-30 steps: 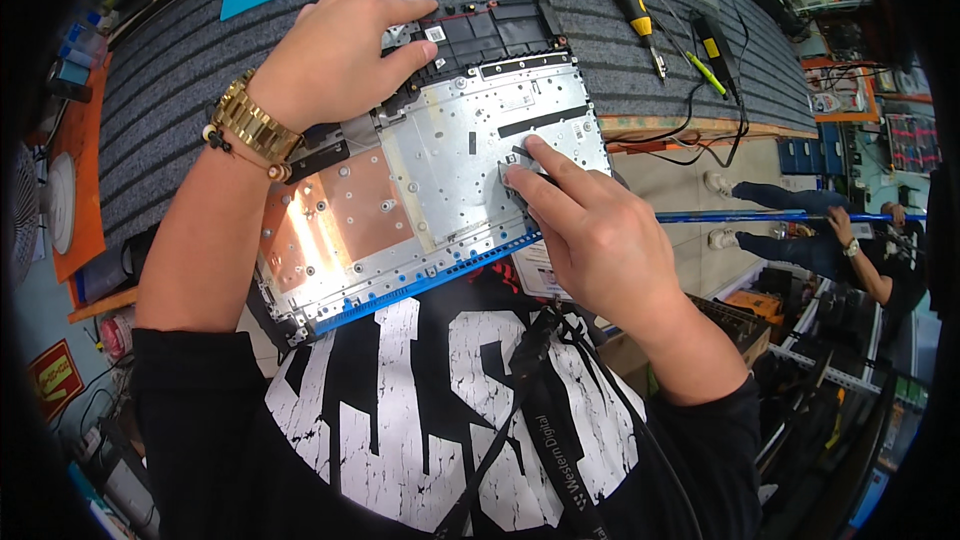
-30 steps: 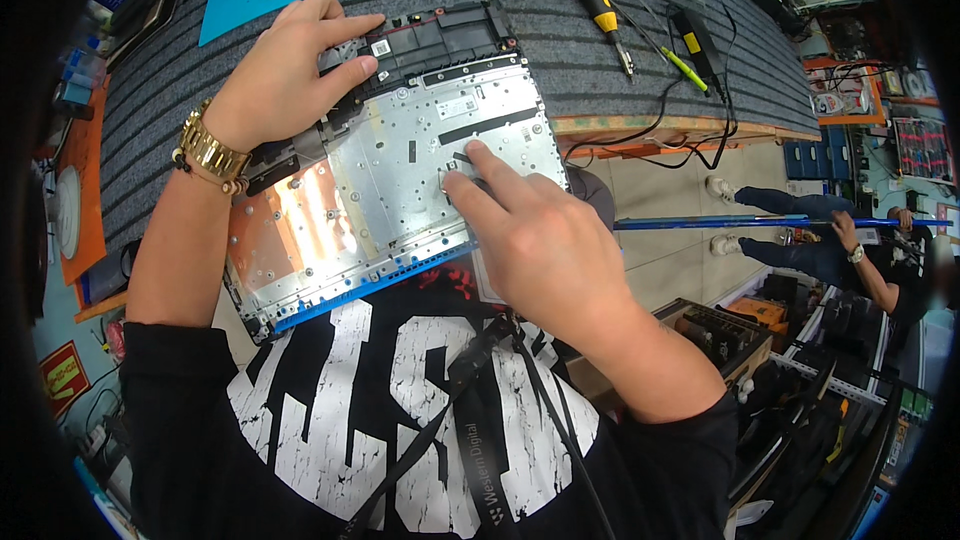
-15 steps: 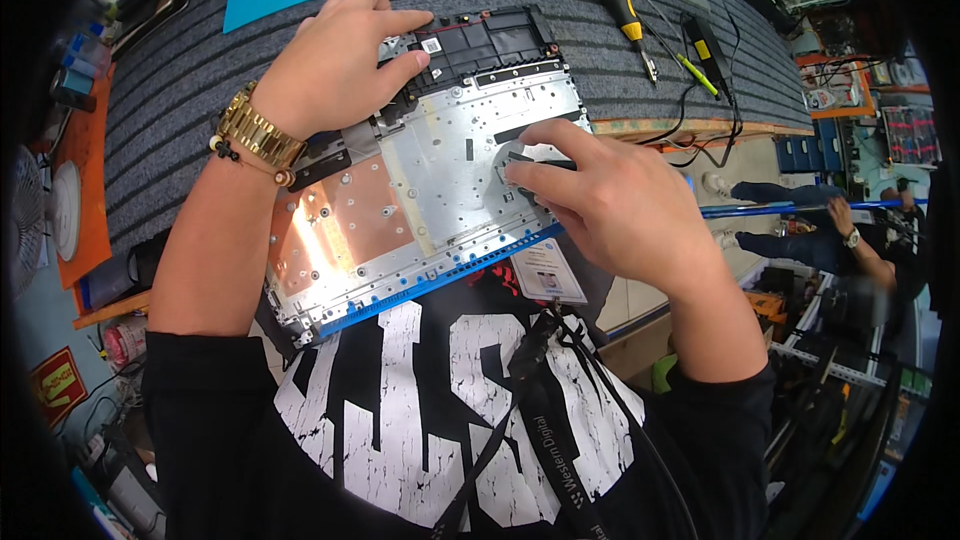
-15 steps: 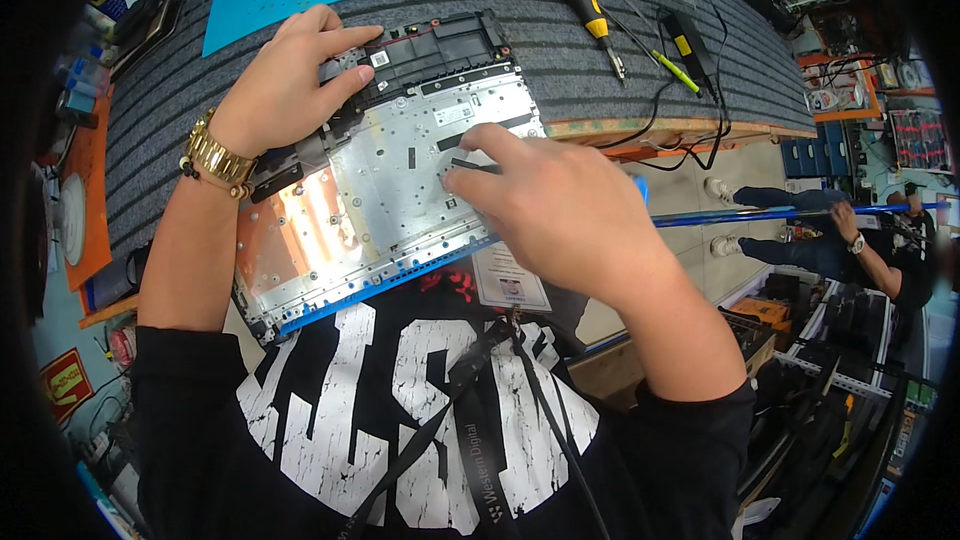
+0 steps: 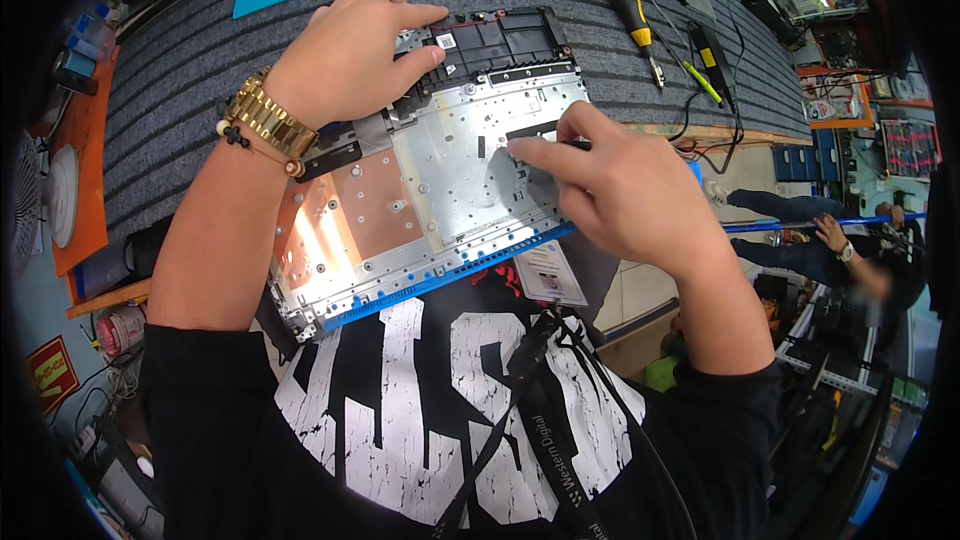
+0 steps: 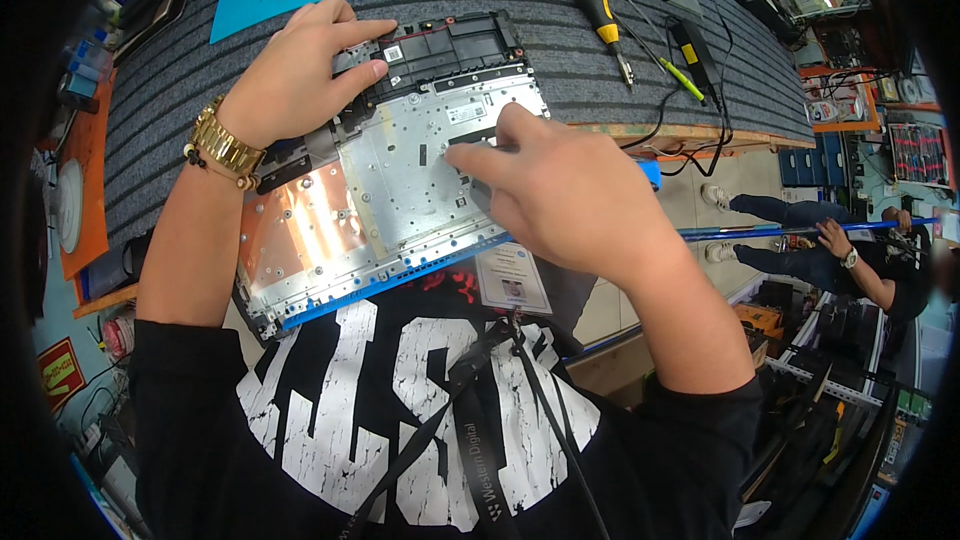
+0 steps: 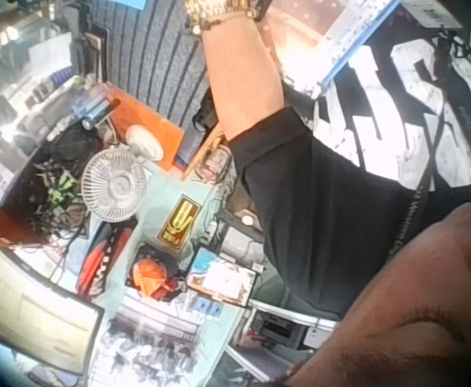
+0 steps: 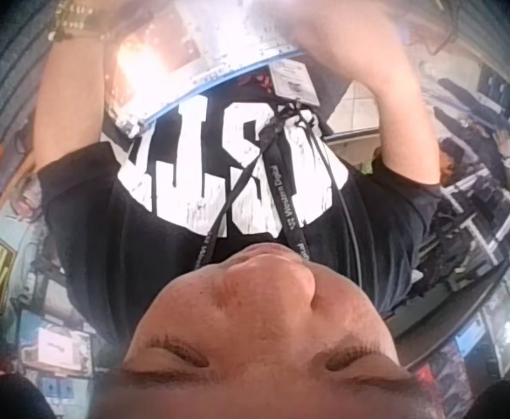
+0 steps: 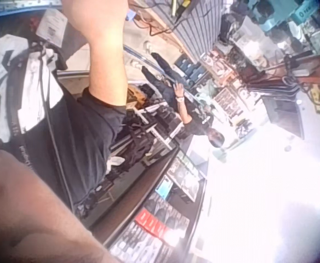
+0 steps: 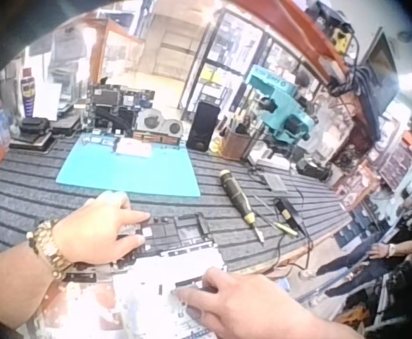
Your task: The person works on the internal chassis of a laptop, using a small prying tool to release internal clips and then lifting the upper casing component.
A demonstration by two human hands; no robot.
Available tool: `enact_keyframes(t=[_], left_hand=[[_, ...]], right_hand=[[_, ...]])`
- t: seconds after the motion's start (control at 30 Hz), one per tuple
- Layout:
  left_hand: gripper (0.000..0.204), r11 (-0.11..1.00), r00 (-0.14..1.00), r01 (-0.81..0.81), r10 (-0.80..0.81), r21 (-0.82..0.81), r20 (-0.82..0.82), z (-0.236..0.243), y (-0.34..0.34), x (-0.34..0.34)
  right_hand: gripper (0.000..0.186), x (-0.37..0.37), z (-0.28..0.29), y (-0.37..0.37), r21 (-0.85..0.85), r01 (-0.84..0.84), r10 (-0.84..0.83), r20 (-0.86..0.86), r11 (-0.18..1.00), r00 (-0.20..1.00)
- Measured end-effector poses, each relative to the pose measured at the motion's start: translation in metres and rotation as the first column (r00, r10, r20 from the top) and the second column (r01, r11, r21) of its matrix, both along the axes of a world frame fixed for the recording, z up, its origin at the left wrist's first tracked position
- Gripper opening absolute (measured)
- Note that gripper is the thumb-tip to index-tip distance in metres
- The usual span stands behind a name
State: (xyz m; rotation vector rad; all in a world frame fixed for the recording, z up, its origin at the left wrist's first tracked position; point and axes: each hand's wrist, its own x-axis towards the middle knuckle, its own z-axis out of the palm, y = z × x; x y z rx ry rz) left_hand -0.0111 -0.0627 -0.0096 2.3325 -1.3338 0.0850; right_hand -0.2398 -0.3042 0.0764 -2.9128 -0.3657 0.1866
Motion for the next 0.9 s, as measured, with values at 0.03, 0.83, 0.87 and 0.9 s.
enact_keyframes(t=[0.03, 0.83, 0.87, 0.9], left_hand=[[0.049, 1.0, 1.0, 0.0, 0.0, 0.003, -0.006, 0.0, 0.0, 0.0], [0.049, 1.0, 1.0, 0.021, -0.021, 0.001, -0.021, 0.001, 0.002, 0.005], [0.049, 1.0, 1.0, 0.016, -0.016, 0.003, -0.024, 0.001, 0.002, 0.004], [0.049, 1.0, 1.0, 0.011, -0.011, 0.004, -0.027, 0.001, 0.001, 0.004]], right_hand=[[0.055, -0.001, 0.002, -0.004, 0.06, 0.035, -0.033, -0.033, 0.998, 0.999], [0.026, -0.007, -0.023, 0.017, 0.51, 0.291, -0.304, -0.059, 0.809, 0.951], [0.027, -0.007, -0.02, 0.015, 0.496, 0.32, -0.321, -0.086, 0.807, 0.943], [0.025, -0.008, -0.017, 0.012, 0.509, 0.35, -0.336, -0.123, 0.786, 0.934]])
